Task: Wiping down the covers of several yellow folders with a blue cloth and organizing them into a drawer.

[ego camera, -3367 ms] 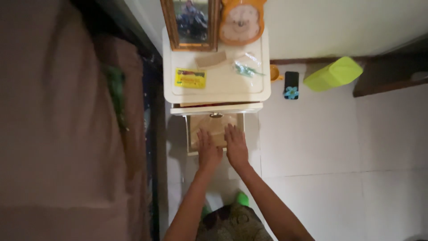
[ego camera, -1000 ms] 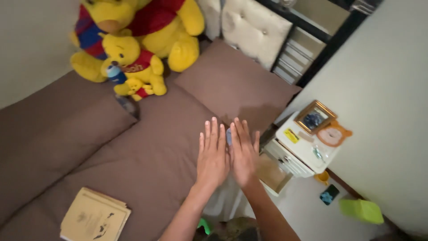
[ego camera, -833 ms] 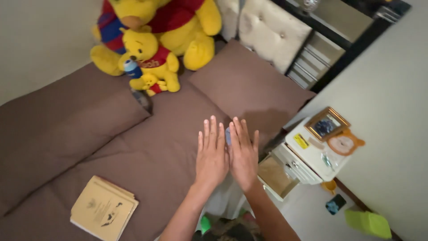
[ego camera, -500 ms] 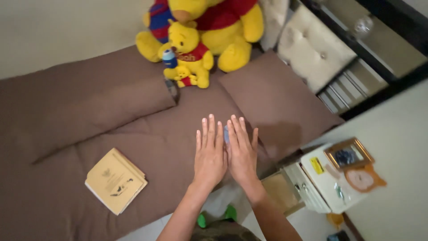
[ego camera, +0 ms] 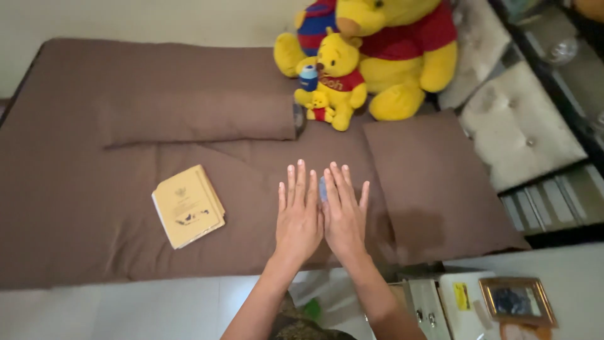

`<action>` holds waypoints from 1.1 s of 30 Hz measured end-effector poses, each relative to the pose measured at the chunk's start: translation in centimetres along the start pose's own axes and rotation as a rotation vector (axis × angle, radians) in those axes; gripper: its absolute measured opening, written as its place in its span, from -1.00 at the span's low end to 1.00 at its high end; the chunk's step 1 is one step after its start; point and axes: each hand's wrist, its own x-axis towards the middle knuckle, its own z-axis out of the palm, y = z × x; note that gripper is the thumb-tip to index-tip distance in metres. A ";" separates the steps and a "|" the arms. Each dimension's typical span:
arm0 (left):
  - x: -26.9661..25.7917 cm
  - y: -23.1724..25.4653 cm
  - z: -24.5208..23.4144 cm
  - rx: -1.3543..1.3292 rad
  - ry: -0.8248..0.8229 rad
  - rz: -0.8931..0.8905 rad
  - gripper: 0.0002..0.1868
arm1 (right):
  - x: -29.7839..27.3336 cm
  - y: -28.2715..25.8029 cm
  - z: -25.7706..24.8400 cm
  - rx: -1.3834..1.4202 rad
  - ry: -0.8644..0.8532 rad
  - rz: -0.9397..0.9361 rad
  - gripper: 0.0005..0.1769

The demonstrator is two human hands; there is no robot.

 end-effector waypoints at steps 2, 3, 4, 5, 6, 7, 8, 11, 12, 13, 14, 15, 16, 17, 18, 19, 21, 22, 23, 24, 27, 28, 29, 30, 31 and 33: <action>-0.5 -0.5 0.2 0.004 0.028 -0.031 -0.28 | 0.2 -0.4 0.2 0.022 -0.028 -0.033 -0.31; -0.7 -0.7 0.3 0.001 0.046 -0.043 -0.29 | 0.4 -0.6 0.3 0.033 -0.045 -0.047 -0.29; -0.8 -0.9 0.1 0.009 0.057 -0.062 -0.29 | 0.5 -0.7 0.6 0.044 -0.054 -0.067 -0.29; -0.9 -1.1 0.0 0.033 0.061 -0.085 -0.29 | 0.6 -0.9 0.9 0.059 -0.061 -0.087 -0.29; -1.1 -1.4 -0.2 0.057 0.063 -0.106 -0.28 | 0.7 -1.1 1.3 0.072 -0.068 -0.105 -0.29; -1.2 -1.7 -0.4 0.064 0.072 -0.123 -0.28 | 0.9 -1.4 1.6 0.083 -0.076 -0.123 -0.29; -1.4 -2.0 -0.7 0.073 0.079 -0.140 -0.29 | 1.1 -1.8 1.9 0.098 -0.075 -0.139 -0.30; -1.8 -2.7 -1.7 0.107 0.082 -0.186 -0.28 | 1.7 -3.0 2.5 0.143 -0.089 -0.187 -0.32; -1.9 -3.0 -2.2 0.126 0.071 -0.196 -0.27 | 1.9 -3.5 2.7 0.162 -0.094 -0.203 -0.32; -2.2 -3.5 -2.4 0.135 0.075 -0.211 -0.27 | 2.0 -3.9 3.2 0.175 -0.101 -0.214 -0.32; -2.4 -4.0 -2.5 0.149 0.098 -0.217 -0.28 | 2.1 -4.3 3.6 0.176 -0.115 -0.229 -0.33; -2.6 -4.5 -2.6 0.163 0.121 -0.222 -0.30 | 2.1 -4.7 4.1 0.176 -0.128 -0.244 -0.33; -2.9 -5.0 -2.9 0.169 0.126 -0.234 -0.30 | 2.1 -5.1 4.5 0.184 -0.132 -0.255 -0.33; -3.1 -5.4 -3.2 0.171 0.137 -0.237 -0.29 | 2.2 -5.6 4.9 0.193 -0.124 -0.267 -0.34; -3.3 -6.0 -3.5 0.174 0.144 -0.237 -0.29 | 2.3 -6.2 5.3 0.203 -0.115 -0.275 -0.34; -3.5 -6.5 -3.9 0.181 0.147 -0.245 -0.29 | 2.4 -6.8 5.7 0.212 -0.118 -0.282 -0.34; -4.1 -7.4 -4.5 0.191 0.190 -0.245 -0.32 | 2.4 -7.8 6.4 0.226 -0.135 -0.283 -0.33; -4.2 -7.9 -4.8 0.195 0.191 -0.248 -0.32 | 2.5 -8.4 6.7 0.231 -0.136 -0.286 -0.33; -4.4 -8.4 -5.1 0.195 0.184 -0.254 -0.30 | 2.6 -8.9 6.9 0.229 -0.134 -0.289 -0.35; -4.5 -9.0 -5.3 0.196 0.176 -0.260 -0.29 | 2.6 -9.5 7.2 0.228 -0.131 -0.291 -0.36; -4.7 -9.9 -6.7 0.187 0.159 -0.293 -0.31 | 2.8 -11.0 8.1 0.241 -0.127 -0.299 -0.36; -4.9 -10.7 -6.8 0.189 0.158 -0.291 -0.31 | 2.9 -11.5 8.4 0.243 -0.124 -0.298 -0.36; -5.0 -11.4 -6.8 0.215 0.156 -0.289 -0.30 | 2.9 -12.1 8.7 0.245 -0.126 -0.295 -0.36; -5.3 -11.9 -6.7 0.239 0.153 -0.290 -0.28 | 2.9 -12.5 8.9 0.245 -0.132 -0.293 -0.37; -5.4 -12.4 -6.7 0.238 0.150 -0.291 -0.28 | 2.8 -12.7 9.4 0.245 -0.135 -0.291 -0.37; -5.5 -13.3 -6.8 0.248 0.129 -0.308 -0.27 | 2.9 -13.2 10.6 0.268 -0.132 -0.295 -0.36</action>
